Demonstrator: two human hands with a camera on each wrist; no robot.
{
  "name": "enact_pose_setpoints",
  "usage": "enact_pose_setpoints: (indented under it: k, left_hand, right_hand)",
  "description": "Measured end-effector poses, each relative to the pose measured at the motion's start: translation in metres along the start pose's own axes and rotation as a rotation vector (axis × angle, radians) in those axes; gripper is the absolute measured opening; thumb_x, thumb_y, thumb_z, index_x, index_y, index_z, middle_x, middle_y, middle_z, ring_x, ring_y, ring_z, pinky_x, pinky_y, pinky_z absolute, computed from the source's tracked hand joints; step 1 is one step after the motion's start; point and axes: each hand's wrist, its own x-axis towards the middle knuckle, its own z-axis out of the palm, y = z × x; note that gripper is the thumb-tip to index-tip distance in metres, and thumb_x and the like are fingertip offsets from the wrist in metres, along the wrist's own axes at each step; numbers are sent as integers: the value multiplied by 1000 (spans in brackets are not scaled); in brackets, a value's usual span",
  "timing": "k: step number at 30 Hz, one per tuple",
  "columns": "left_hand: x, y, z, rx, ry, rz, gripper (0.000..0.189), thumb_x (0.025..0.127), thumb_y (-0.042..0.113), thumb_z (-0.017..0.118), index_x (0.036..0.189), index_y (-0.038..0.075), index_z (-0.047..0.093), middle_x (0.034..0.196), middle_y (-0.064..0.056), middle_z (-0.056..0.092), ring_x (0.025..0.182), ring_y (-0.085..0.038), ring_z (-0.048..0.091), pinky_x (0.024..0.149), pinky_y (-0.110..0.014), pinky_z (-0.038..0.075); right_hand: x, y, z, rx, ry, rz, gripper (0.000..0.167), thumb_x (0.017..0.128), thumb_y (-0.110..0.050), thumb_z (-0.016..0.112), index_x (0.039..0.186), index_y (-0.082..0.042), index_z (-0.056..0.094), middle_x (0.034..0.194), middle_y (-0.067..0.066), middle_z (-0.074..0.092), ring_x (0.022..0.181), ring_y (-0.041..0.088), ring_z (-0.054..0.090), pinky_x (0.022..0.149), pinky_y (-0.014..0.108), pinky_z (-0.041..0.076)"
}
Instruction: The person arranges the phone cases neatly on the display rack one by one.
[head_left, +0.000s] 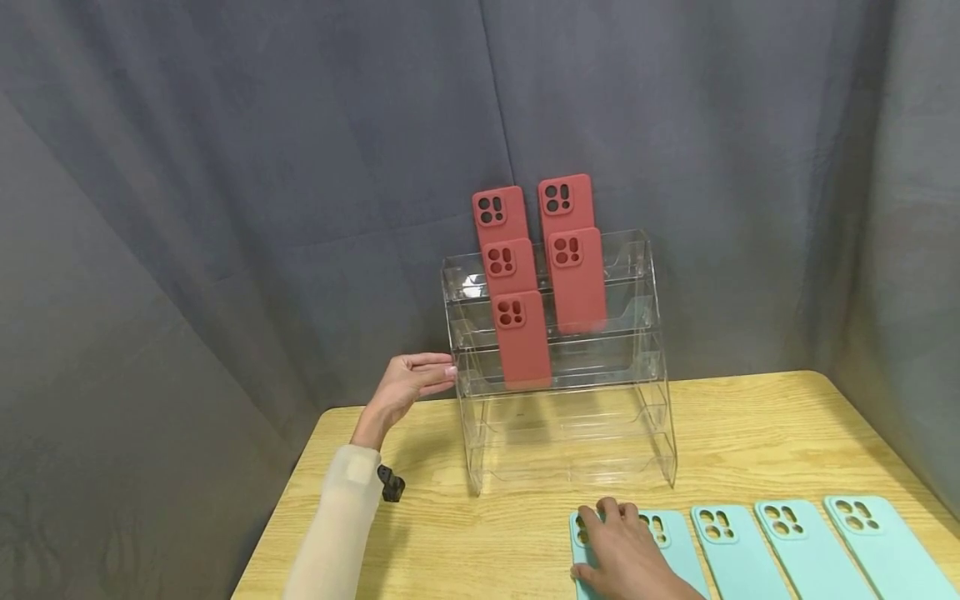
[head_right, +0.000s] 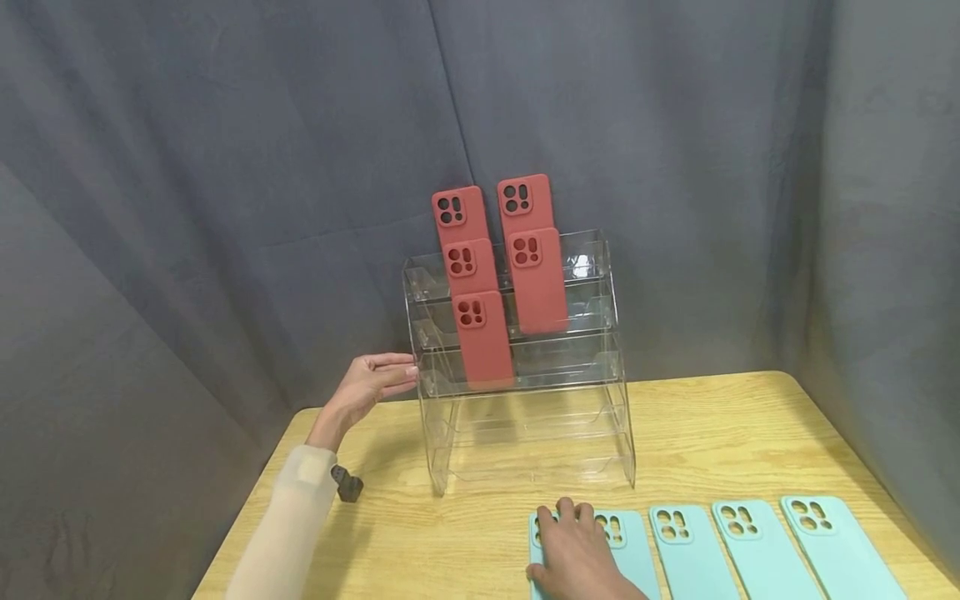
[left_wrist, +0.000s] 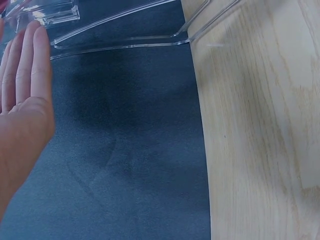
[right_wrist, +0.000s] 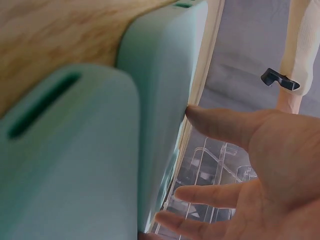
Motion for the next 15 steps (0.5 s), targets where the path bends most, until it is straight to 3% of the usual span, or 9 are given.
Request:
enact_pose_setpoints:
  k: [15]
  left_hand:
    - [-1,4,0,3,-2,6,44,96,6,76,136,-7,64,113,-5,78,102,-15,78,111,-52,52]
  right_hand:
    - [11,-15,9,-55,20,6,77,78,-33,93,137,6,61,145,32,55,125,68,48,79,89,46]
